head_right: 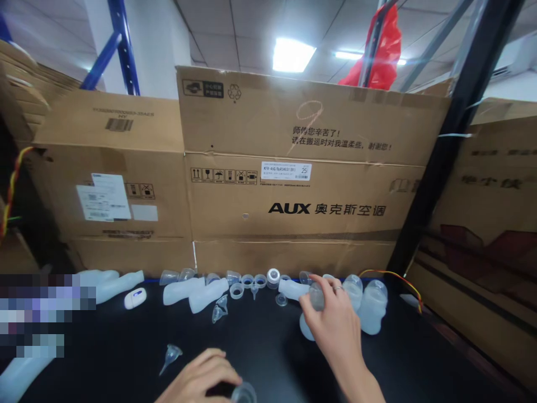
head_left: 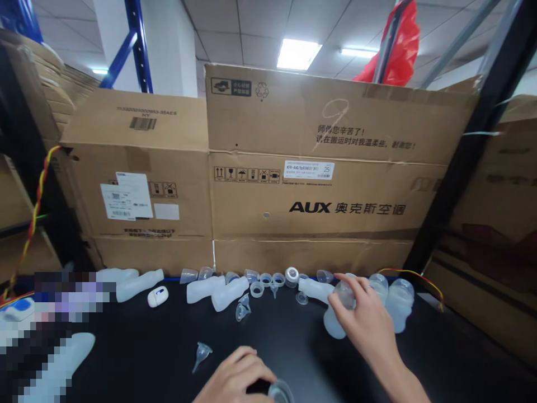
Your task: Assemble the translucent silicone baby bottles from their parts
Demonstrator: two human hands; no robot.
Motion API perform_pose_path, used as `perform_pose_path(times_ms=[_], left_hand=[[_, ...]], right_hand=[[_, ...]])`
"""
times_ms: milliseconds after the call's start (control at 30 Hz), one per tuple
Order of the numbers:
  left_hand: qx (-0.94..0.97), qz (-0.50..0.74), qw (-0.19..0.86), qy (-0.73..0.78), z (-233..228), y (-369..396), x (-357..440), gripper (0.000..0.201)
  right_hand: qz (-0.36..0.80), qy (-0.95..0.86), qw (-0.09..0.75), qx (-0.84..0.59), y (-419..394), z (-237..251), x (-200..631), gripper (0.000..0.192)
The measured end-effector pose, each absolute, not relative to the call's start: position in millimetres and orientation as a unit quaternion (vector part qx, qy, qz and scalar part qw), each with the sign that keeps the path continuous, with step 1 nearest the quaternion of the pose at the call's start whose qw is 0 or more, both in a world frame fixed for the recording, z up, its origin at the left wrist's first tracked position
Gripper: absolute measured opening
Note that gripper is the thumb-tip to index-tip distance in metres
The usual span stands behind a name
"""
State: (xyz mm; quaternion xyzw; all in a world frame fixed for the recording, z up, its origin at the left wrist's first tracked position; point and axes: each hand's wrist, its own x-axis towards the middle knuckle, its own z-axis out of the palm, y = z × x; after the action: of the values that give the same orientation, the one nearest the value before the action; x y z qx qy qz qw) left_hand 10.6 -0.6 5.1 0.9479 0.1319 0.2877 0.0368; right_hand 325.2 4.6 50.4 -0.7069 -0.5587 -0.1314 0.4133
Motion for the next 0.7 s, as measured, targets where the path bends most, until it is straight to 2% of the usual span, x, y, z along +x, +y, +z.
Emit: perform_pose_path(times_ms=[133,233,433,567,700], left_hand=[[0.931,0.325,-0.003,0.169,-1,2,1,0.014],[0.908,0.356,0.044,0.217,-9,2,1,0.012],[0.885,0.34,0.124,0.293,6,-5,2,0.018],[0.892,0.302,0.133,0.31,18,-8,-1,0.022],[0.887,0.305,0.13,0.321,19,-7,-1,0.021]], right_hand=[[-0.225,-0.514,0.386,-0.732,4,50,332,0.049],[-0.272,-0.481,0.377,-0.743,4,50,333,0.044],[-0.266,-0.495,0.387,-0.731,3,48,335,0.04],[-0.285,-0.491,0.425,-0.705,4,50,335,0.038],[-0.282,-0.537,0.5,-0.618,4,48,324,0.026]])
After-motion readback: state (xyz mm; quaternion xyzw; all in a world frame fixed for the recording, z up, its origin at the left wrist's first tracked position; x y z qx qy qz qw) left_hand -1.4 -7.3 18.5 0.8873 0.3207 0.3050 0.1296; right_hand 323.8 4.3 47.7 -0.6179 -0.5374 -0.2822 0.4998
